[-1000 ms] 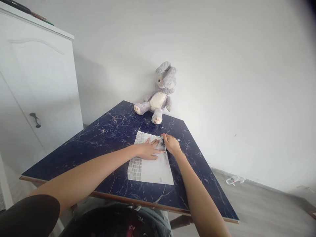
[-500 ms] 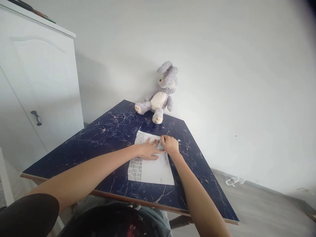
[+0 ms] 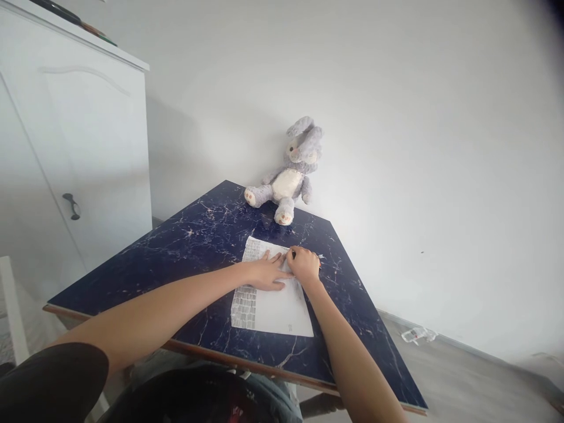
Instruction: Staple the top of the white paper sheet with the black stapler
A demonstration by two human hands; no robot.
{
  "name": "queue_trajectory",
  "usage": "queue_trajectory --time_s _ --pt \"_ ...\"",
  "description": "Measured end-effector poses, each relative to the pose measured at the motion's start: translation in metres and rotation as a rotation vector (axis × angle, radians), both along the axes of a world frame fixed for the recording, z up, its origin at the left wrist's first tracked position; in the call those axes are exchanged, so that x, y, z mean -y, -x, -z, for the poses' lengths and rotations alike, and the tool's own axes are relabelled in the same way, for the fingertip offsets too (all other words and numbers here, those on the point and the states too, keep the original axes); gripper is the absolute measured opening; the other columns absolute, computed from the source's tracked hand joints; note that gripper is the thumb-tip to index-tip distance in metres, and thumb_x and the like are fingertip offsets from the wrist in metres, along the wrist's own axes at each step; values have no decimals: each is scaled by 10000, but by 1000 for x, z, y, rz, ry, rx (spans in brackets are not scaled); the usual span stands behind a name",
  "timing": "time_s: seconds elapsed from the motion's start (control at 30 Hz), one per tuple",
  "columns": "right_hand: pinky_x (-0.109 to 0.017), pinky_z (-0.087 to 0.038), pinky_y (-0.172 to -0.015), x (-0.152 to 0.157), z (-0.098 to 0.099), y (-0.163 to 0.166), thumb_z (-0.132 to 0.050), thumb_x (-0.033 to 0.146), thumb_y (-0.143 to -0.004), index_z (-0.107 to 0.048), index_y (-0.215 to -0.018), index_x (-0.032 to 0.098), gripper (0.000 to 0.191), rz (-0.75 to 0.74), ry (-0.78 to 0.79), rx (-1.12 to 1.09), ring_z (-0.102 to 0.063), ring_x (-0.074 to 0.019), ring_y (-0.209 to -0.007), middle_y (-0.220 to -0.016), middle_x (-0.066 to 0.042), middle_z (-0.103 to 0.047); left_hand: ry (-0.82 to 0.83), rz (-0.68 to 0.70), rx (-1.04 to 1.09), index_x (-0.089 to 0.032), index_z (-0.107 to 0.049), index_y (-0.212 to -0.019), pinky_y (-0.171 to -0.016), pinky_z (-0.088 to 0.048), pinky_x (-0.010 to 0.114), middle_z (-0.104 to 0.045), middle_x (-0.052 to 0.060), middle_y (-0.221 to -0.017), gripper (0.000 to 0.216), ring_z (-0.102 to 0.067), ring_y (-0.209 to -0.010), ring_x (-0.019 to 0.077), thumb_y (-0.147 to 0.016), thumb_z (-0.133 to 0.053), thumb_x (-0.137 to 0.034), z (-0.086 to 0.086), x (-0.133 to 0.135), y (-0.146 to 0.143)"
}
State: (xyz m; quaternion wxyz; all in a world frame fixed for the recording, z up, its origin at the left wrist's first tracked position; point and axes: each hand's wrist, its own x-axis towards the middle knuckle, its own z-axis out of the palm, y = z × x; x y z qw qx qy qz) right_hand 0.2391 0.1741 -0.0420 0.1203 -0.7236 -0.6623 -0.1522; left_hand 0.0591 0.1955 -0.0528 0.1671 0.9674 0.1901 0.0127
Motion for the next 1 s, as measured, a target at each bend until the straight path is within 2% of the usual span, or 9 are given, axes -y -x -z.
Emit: queue_trajectory --time_s 0.1,0.3,0.57,0.8,1.0 --pt "-298 -418 -816 0 2 0 -470 305 -966 -747 -866 203 311 22 -18 18 -696 -209 -799 -885 -67 -762 12 4 16 -329 -406 -1580 -1201 -5 726 -68 105 -1730 595 5 -1574 444 -1010 -439 -494 -1 0 0" --pt "-298 -428 -809 1 3 1 -511 370 -962 -766 -949 216 298 42 8 18 -699 -217 -837 -915 -85 -761 14 3 33 -310 -446 -1559 -1191 -2 747 -118 114 -1724 590 -14 -1577 438 -999 -467 -492 1 -1 0" --pt "-293 -400 -781 0 8 1 -501 341 -970 -752 -886 201 300 13 -32 85 -688 -205 -808 -894 -86 -757 16 -4 44 -314 -476 -1539 -1198 -21 737 -115 104 -1726 575 -37 -1577 437 -995 -475 -498 1 -2 -1" --pt "-291 -370 -754 -3 14 -2 -420 305 -1021 -722 -794 178 398 -19 -94 136 -676 -195 -768 -832 -83 -741 5 5 61 -317 -497 -1523 -1196 -31 740 -135 105 -1723 562 -65 -1577 435 -986 -489 -484 3 -2 -1" --pt "-308 -370 -787 -4 14 -1 -425 292 -1028 -711 -874 167 347 -45 -7 225 -678 -210 -823 -877 -96 -738 -3 -2 46 -300 -526 -1501 -1197 -20 736 -146 118 -1719 545 -61 -1578 431 -988 -487 -479 2 -1 -1"
